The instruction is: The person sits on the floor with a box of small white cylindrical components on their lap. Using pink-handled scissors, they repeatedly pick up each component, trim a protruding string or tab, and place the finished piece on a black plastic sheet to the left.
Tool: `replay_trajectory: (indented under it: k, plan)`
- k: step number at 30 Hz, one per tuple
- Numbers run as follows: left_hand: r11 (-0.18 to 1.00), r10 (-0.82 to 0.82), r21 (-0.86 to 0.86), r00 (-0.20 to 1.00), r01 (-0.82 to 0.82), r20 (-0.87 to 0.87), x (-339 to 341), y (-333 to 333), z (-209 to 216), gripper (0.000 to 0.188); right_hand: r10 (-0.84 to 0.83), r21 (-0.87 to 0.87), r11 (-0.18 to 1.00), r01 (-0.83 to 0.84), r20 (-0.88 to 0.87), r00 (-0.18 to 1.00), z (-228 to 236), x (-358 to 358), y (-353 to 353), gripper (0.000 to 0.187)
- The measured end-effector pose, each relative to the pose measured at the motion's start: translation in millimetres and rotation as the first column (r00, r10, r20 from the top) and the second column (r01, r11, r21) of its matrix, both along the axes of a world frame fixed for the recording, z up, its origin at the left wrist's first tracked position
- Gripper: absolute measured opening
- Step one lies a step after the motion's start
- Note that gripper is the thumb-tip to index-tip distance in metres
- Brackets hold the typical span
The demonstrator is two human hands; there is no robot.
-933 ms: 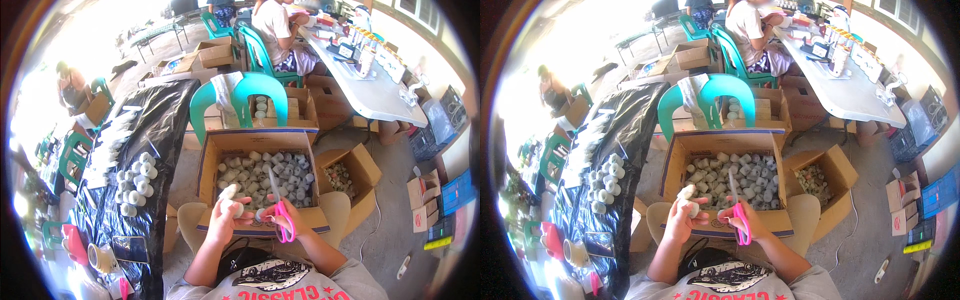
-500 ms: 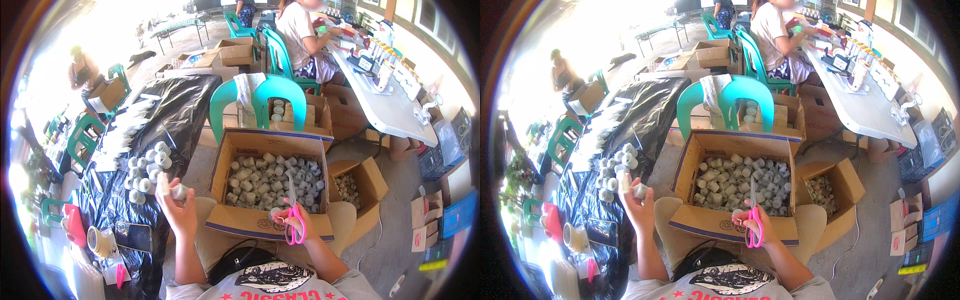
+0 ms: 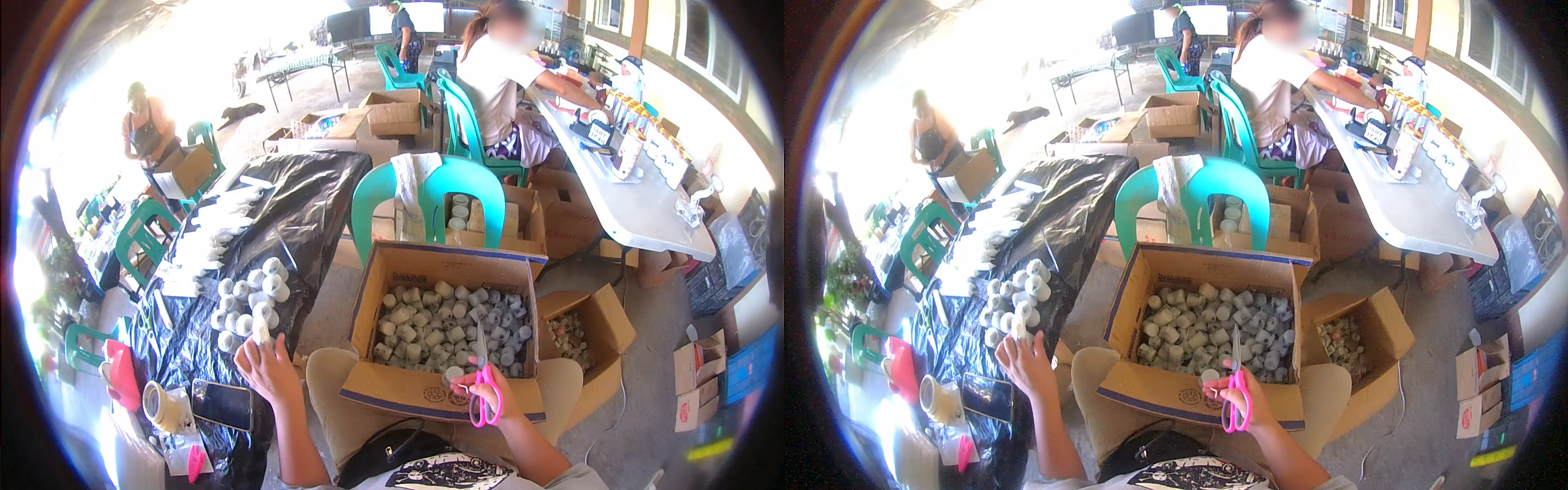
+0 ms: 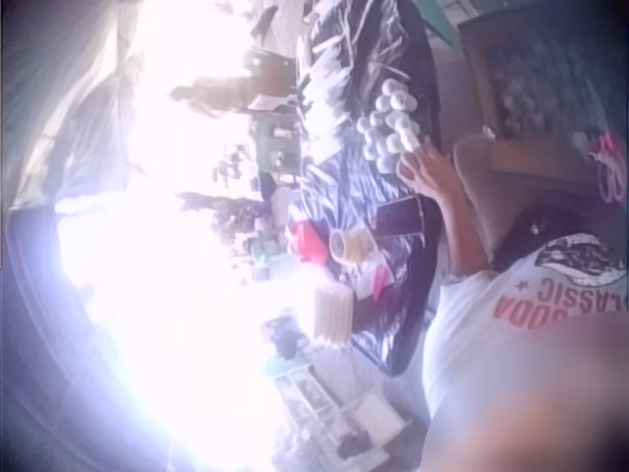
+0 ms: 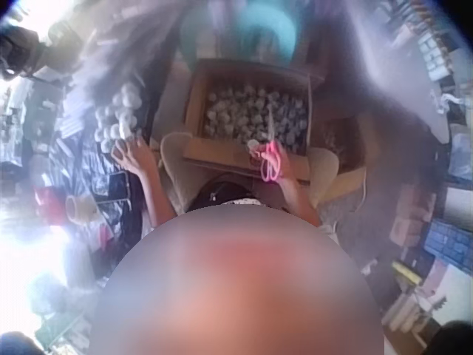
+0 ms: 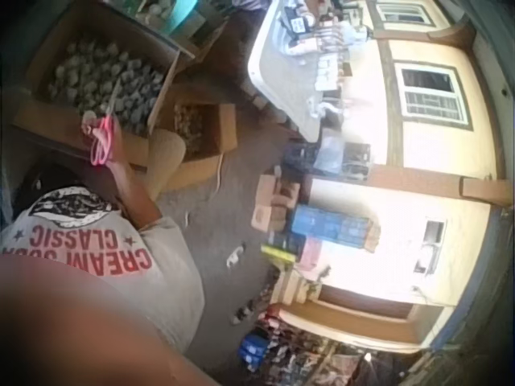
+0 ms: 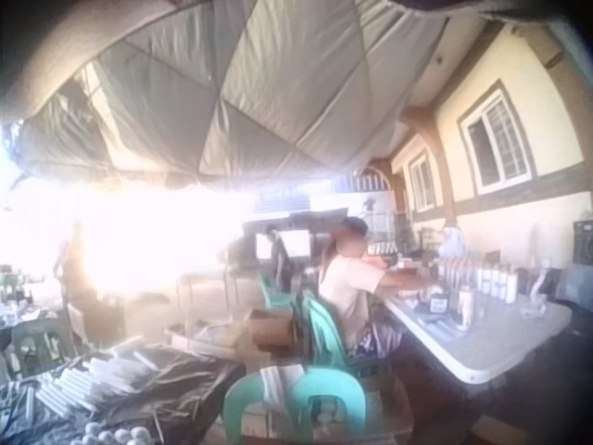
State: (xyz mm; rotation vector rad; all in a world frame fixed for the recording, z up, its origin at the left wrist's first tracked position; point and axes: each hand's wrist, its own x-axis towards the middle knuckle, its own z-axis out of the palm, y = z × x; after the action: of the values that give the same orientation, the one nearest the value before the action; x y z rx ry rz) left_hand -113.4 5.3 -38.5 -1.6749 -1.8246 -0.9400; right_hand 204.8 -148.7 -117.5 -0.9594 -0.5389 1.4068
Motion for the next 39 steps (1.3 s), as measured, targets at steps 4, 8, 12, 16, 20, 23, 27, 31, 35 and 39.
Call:
replay_trajectory:
  k: [4, 8, 12, 16, 20, 23, 27, 31, 35, 39]
  plan:
    - [0.996, -0.084, -0.004, 0.993, 0.084, 0.089, -2.9, -0.6, 3.2, 0.026, -0.009, -0.006, 1.0, 0.009, -0.047, 0.999, -1.2, 1.2, -0.4, 0.06]
    - [0.994, -0.04, 0.1, 0.997, 0.047, -0.064, 5.0, 4.0, 13.8, 0.044, -0.021, -0.008, 1.0, 0.02, -0.075, 0.997, 6.0, 0.4, -0.1, 0.062]
    - [0.869, -0.409, -0.195, 0.882, 0.455, 0.235, 57.1, -17.8, 10.8, 0.07, 0.054, 0.113, 0.992, -0.049, -0.044, 0.998, 29.9, 0.3, 1.5, 0.06]
    - [0.068, -0.726, -0.563, 0.428, 0.824, 0.538, 116.3, -36.5, -5.2, 0.078, 0.145, 0.265, 0.956, -0.13, -0.038, 0.989, 62.5, -5.4, -0.4, 0.069]
    - [-0.181, -0.726, -0.442, 0.184, 0.878, 0.663, 146.4, -51.5, -24.6, 0.088, 0.141, 0.317, 0.938, -0.143, 0.028, 0.99, 89.0, -9.4, -5.0, 0.069]
    - [-0.448, -0.471, -0.114, -0.126, 0.887, 0.873, 159.4, -64.0, -39.5, 0.087, 0.108, 0.326, 0.94, -0.099, -0.009, 0.994, 102.3, -7.2, -8.3, 0.07]
    - [-0.272, -0.365, -0.056, -0.05, 0.961, 0.93, 170.5, -76.4, -48.1, 0.071, 0.126, 0.363, 0.924, -0.121, 0.009, 0.992, 109.3, -8.2, -9.8, 0.074]
    - [0.188, 0.324, 0.459, -0.496, 0.868, 0.805, 174.9, -70.5, -35.8, 0.061, -0.377, 0.374, 0.926, 0.043, 0.919, 0.117, 109.2, -11.4, -5.8, 0.089]
    - [0.427, 0.612, 0.503, -0.65, 0.751, 0.451, 163.8, -50.6, -14.0, 0.038, -0.471, 0.465, 0.878, -0.112, 0.801, -0.368, 112.4, -1.1, -6.9, 0.056]
    - [0.431, 0.588, 0.548, -0.684, 0.717, 0.433, 165.2, -62.0, 0.8, 0.048, -0.407, 0.399, 0.884, -0.242, 0.913, 0.02, 114.6, -6.9, -14.9, 0.047]
